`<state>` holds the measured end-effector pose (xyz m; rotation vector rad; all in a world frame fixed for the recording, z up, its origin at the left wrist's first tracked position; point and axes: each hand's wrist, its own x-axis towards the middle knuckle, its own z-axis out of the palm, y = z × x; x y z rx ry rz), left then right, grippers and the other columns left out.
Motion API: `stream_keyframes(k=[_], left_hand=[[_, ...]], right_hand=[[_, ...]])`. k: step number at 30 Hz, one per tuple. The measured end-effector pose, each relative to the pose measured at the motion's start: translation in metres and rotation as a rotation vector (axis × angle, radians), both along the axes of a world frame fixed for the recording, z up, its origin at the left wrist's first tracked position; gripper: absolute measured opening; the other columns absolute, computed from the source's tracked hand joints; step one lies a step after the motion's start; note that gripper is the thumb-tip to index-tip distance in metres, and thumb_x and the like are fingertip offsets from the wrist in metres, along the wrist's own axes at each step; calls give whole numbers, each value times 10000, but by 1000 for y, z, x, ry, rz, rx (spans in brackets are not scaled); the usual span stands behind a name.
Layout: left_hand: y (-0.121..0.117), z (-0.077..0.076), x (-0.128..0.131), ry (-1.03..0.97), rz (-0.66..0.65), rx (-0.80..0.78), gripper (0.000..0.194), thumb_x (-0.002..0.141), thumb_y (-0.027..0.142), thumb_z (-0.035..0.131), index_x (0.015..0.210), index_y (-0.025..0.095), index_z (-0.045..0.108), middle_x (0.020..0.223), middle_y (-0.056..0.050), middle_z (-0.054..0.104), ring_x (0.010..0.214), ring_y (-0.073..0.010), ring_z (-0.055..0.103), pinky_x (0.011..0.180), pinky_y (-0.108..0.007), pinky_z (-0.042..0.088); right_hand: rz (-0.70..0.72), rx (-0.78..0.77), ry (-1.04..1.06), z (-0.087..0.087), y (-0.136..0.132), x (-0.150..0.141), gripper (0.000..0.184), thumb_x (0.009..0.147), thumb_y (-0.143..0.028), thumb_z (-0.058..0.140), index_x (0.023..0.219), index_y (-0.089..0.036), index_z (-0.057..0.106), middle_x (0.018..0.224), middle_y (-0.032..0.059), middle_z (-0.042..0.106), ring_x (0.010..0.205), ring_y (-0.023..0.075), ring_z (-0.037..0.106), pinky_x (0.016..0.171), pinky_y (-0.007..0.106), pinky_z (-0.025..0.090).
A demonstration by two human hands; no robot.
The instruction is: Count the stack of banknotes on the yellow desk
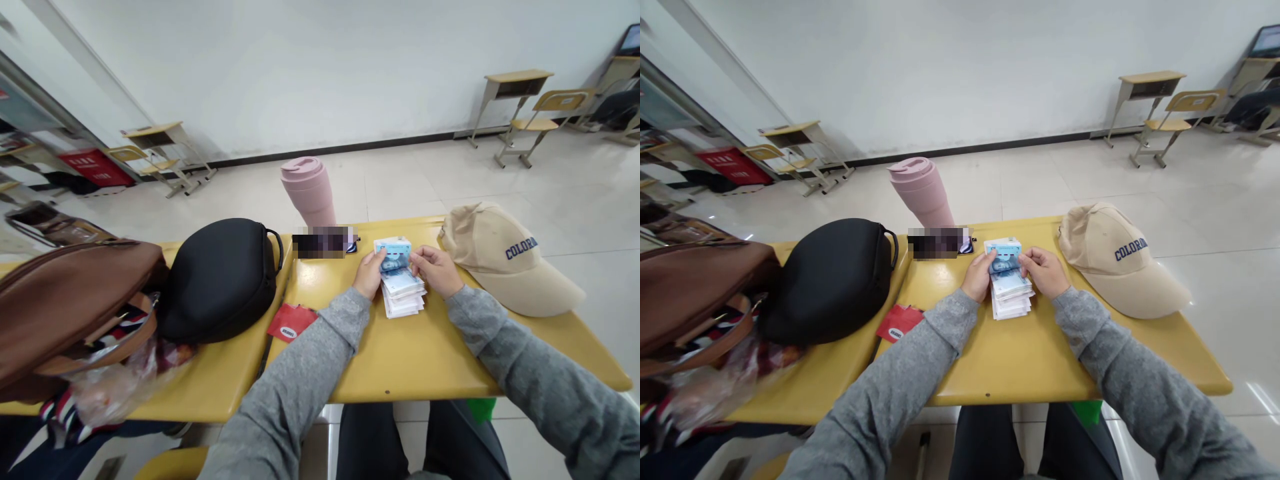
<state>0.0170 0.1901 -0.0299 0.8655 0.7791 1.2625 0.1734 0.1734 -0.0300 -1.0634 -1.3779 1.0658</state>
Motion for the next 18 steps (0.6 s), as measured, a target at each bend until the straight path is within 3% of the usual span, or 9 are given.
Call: stream_keyframes(k=[4, 11, 18], left_hand=[[1, -1, 0, -7, -14, -14, 428, 597, 488, 744, 828, 138, 659, 816, -71, 713, 840, -231, 660, 874, -383, 449], [5, -8, 0, 19, -29, -1, 372, 598, 417, 755, 822, 135, 660, 778, -56, 708, 768, -196, 651, 837, -357, 460], [5, -9, 0, 29, -50, -7, 352, 579, 371, 769, 815, 132, 662, 793, -62, 704, 727, -176, 637, 803, -349, 465]], right_hand=[[-52, 24, -45, 0, 0, 0, 309, 733, -452, 647, 653, -187, 508, 520, -25, 532, 485, 101, 445, 495, 245, 340], [-138, 5, -78, -1, 2, 1, 330, 682, -441, 693, 674, -191, 478, 544, -47, 477, 506, 94, 412, 492, 237, 319], [-107, -3, -114, -8, 6, 3, 346, 716, -494, 639, 656, -189, 487, 558, -38, 461, 522, 101, 396, 499, 243, 319]])
